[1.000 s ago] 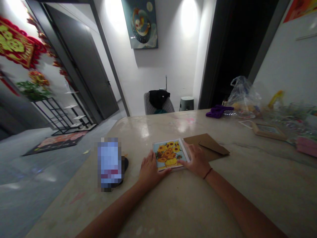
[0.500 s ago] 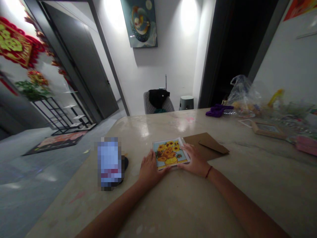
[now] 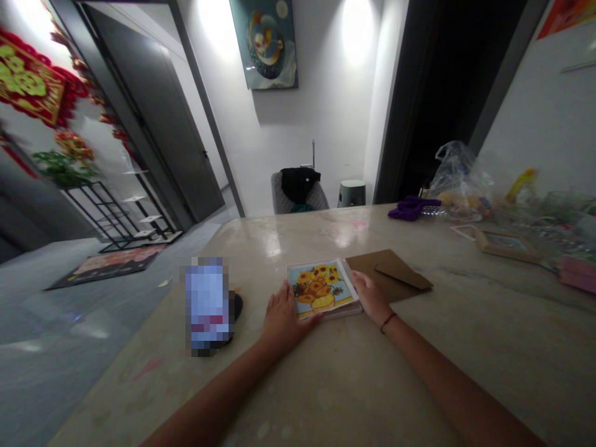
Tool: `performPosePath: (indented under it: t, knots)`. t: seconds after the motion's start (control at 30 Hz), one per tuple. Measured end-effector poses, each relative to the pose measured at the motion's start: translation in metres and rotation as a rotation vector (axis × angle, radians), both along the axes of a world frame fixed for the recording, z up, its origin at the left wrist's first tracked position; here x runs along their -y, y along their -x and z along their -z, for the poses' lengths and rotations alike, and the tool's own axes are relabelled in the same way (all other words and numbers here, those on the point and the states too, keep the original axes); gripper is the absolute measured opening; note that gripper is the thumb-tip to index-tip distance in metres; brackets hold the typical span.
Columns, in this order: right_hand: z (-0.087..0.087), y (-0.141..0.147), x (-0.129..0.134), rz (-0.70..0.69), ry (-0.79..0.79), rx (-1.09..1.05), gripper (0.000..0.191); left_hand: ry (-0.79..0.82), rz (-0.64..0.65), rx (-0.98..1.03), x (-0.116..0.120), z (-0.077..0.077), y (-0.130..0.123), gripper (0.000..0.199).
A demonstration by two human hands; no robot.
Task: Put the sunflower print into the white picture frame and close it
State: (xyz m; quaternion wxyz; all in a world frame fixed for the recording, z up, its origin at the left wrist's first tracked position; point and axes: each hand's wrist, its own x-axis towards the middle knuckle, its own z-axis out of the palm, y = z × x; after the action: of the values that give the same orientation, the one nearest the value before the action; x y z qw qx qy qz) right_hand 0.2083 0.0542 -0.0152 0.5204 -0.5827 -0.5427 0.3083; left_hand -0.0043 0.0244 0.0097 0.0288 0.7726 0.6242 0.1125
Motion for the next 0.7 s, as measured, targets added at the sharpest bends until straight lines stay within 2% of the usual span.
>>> performPosePath:
  t: [0.17, 0.33, 0.43, 0.53, 0.63, 0.7]
  knots:
    - [0.004, -0.004, -0.004, -0.074, 0.129, -0.215, 0.040, -0.006, 0.001, 0.031, 0.000, 0.001, -0.001, 0.095]
    - [-0.001, -0.008, -0.002, -0.111, 0.088, -0.356, 0.028, 0.004, -0.009, 0.152, 0.000, 0.001, 0.001, 0.097]
    - [-0.006, -0.010, 0.000, -0.092, 0.094, -0.416, 0.030, -0.014, -0.057, 0.379, -0.005, -0.001, 0.006, 0.084]
    - [-0.011, -0.009, 0.003, -0.100, 0.091, -0.576, 0.034, -0.055, -0.095, 0.731, -0.008, -0.004, 0.011, 0.065]
    - [-0.015, -0.004, 0.006, -0.105, 0.070, -0.661, 0.036, 0.000, -0.018, 1.061, -0.008, -0.009, 0.010, 0.050]
    - [-0.018, -0.002, 0.009, -0.104, 0.062, -0.660, 0.036, 0.054, 0.001, 1.171, -0.006, -0.012, 0.007, 0.044]
